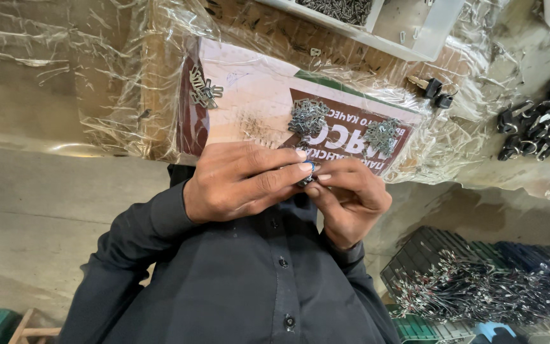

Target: The person sits at a workbench assembling small metal electrical connectors. They pick a metal housing, insert a spring and small internal parts, press the pieces together by hand, and place finished assemblies into a compartmented plastic organizer box, repeating the cycle.

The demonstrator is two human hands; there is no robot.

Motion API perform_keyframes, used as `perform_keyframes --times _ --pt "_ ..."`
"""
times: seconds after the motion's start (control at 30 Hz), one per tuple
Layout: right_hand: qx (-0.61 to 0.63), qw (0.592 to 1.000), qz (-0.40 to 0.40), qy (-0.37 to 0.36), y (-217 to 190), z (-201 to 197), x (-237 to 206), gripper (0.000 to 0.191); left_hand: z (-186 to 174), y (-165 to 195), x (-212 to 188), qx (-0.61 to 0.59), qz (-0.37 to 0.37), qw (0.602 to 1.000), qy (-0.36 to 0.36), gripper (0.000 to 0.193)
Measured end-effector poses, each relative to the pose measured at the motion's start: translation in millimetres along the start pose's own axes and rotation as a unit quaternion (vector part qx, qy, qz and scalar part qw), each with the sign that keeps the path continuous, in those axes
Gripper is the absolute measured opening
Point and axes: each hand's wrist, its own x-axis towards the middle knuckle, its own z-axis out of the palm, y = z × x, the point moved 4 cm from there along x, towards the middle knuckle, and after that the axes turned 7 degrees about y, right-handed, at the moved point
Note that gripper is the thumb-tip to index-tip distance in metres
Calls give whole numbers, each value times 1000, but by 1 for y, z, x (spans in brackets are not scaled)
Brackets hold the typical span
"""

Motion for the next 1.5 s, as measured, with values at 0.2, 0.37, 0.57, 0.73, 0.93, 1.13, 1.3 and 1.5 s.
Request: perform_keyframes --times 0.2,0.37,0.57,0.73,0.93,1.13,1.3,1.5 --pt "28 998 -11 48 -5 0 -7 23 1 2 1 15 12 1000 -6 42" --pt "4 999 6 37 1 1 -5 24 3 3 1 46 43 998 -5 42" --pt "202 970 136 -16 21 0 1 33 1 1 -1 -6 13 1000 -4 41" --pt "135 985 107 -3 18 -4 -3 25 -3 -1 -2 -26 -17 999 19 38" --pt "-411 890 -197 -24 -4 6 -7 41 -22 -12 -5 -4 -67 995 73 38" --pt "-450 862 -225 -63 -1 12 -9 57 -25 -12 -8 26 -67 994 80 40" --pt "-398 855 -322 -88 3 3 -10 37 -17 -7 -1 12 -66 996 66 40" --pt "8 987 -158 21 9 -20 -9 18 -4 -7 3 -16 -54 998 35 39"
